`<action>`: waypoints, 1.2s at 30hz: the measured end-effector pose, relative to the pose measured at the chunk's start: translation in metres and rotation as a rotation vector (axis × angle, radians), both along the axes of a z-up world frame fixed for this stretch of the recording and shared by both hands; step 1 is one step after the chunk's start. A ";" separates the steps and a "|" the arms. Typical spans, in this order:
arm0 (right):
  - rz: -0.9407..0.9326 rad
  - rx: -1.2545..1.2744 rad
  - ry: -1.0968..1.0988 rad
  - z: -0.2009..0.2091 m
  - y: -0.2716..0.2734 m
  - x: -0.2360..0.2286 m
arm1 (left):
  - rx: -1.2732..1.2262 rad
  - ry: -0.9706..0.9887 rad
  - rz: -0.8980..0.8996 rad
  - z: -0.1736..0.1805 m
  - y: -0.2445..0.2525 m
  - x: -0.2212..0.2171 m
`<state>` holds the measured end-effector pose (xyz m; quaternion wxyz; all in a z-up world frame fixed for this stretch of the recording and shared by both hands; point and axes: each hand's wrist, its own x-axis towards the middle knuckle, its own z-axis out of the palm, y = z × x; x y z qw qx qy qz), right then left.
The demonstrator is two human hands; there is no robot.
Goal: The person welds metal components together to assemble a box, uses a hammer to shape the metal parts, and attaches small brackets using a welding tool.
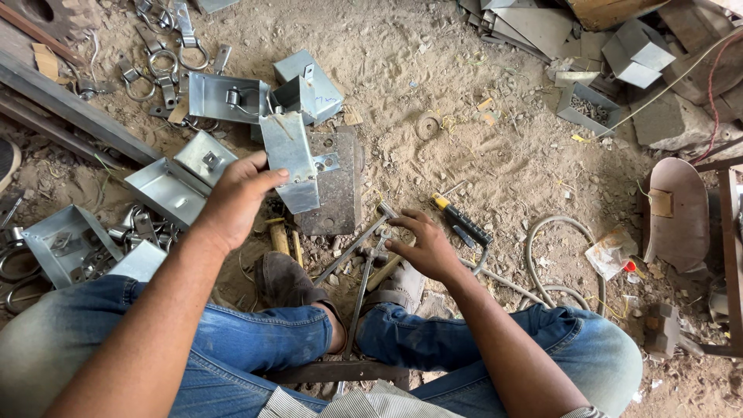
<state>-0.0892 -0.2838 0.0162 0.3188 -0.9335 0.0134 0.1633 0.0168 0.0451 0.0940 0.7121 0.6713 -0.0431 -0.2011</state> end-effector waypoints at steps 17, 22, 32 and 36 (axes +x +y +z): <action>-0.232 0.023 -0.098 -0.043 -0.037 0.006 | -0.290 -0.220 0.439 -0.038 -0.042 -0.033; -0.166 -0.091 0.212 -0.085 -0.027 -0.004 | -0.121 -0.414 0.544 -0.053 -0.056 -0.041; -0.021 -0.403 0.399 -0.162 0.069 -0.036 | -0.300 -0.347 0.466 -0.079 -0.016 0.013; -0.089 -0.445 0.219 -0.192 0.077 -0.052 | -0.178 -0.285 0.272 -0.062 -0.006 0.024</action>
